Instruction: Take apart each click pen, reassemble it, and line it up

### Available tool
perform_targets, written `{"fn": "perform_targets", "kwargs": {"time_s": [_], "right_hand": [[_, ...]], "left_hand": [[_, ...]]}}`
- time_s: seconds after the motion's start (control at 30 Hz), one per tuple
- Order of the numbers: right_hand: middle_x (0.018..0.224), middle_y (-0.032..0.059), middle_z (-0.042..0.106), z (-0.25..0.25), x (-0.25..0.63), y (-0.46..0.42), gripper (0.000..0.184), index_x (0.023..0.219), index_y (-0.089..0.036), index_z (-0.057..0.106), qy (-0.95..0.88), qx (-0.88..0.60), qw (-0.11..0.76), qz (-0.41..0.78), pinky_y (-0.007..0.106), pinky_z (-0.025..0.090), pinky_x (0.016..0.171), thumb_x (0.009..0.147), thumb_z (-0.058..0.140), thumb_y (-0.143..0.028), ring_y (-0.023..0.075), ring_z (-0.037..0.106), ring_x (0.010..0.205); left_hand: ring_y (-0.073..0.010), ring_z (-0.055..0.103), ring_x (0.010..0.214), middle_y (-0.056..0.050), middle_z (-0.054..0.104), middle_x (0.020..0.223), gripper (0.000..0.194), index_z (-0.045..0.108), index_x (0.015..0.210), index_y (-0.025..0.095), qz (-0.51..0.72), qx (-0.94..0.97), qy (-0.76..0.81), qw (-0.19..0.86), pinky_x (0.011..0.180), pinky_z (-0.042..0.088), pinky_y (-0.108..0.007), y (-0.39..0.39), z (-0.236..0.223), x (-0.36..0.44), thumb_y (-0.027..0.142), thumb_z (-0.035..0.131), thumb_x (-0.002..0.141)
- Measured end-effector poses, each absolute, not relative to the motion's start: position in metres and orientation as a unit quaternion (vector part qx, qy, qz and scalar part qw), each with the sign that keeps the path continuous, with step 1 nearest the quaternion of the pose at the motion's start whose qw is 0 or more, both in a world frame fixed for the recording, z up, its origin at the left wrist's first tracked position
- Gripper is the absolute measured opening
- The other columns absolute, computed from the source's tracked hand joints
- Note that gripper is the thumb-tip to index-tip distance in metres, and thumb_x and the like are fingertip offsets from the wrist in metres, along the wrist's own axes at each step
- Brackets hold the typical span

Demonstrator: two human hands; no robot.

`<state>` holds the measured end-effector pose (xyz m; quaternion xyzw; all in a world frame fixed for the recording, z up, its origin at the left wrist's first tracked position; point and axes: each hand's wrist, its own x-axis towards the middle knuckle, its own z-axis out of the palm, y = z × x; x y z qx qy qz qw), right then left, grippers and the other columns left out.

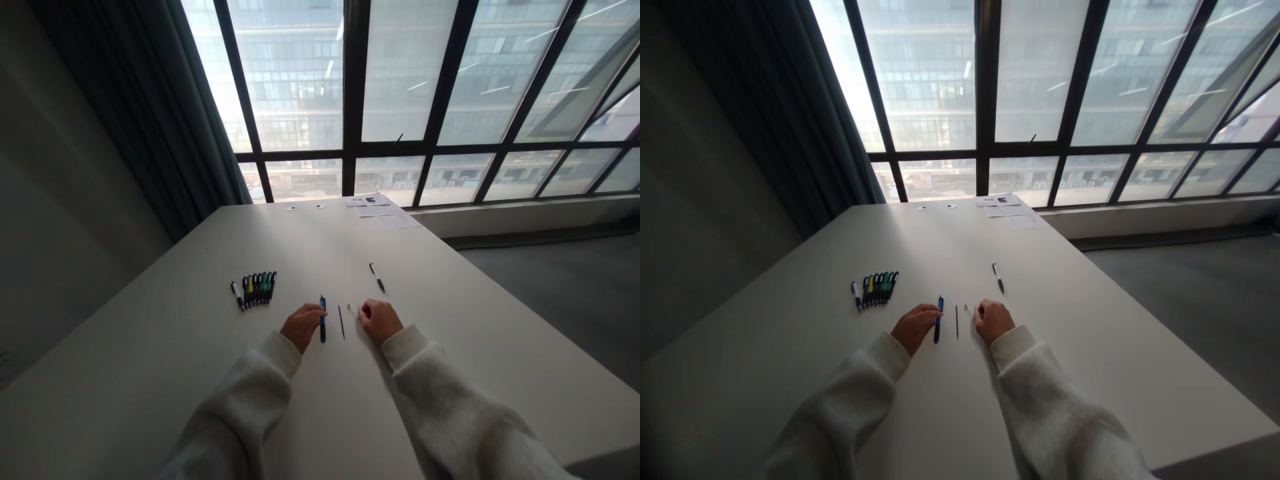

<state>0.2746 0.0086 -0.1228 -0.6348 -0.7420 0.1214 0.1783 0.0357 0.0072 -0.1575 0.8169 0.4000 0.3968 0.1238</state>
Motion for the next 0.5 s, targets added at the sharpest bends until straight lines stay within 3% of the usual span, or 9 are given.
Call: {"fn": "perform_targets", "kwargs": {"time_s": [0.23,0.4,0.5], "right_hand": [[0.085,0.0096,0.073,-0.1234,0.2732,0.0104,0.018,0.083,-0.013,0.070,-0.739,-0.635,0.178,0.134,0.025,0.041,0.072,0.086,0.055,-0.022,0.0179,0.064,0.079],[0.087,0.0097,0.073,-0.1233,0.2765,0.0112,0.018,0.086,-0.013,0.069,-0.736,-0.635,0.190,0.140,0.025,0.041,0.074,0.087,0.053,-0.022,0.0187,0.065,0.082],[0.087,0.0093,0.072,-0.1210,0.2754,0.0064,0.017,0.087,-0.013,0.067,-0.738,-0.628,0.203,0.139,0.025,0.042,0.074,0.089,0.051,-0.021,0.0183,0.064,0.081]], "left_hand": [[-0.0173,0.068,0.088,-0.009,0.071,0.097,0.020,0.074,0.090,0.018,0.397,0.817,0.400,0.119,0.080,0.058,-0.032,0.0060,-0.1545,0.0382,0.022,0.054,0.089],[-0.0176,0.067,0.091,-0.010,0.069,0.100,0.019,0.072,0.094,0.016,0.398,0.815,0.403,0.120,0.083,0.057,-0.033,0.0040,-0.1502,0.0374,0.019,0.054,0.089],[-0.0160,0.065,0.080,-0.007,0.068,0.090,0.015,0.071,0.092,0.016,0.395,0.809,0.425,0.099,0.074,0.056,-0.030,0.0025,-0.1475,0.0363,0.017,0.058,0.085]]}}
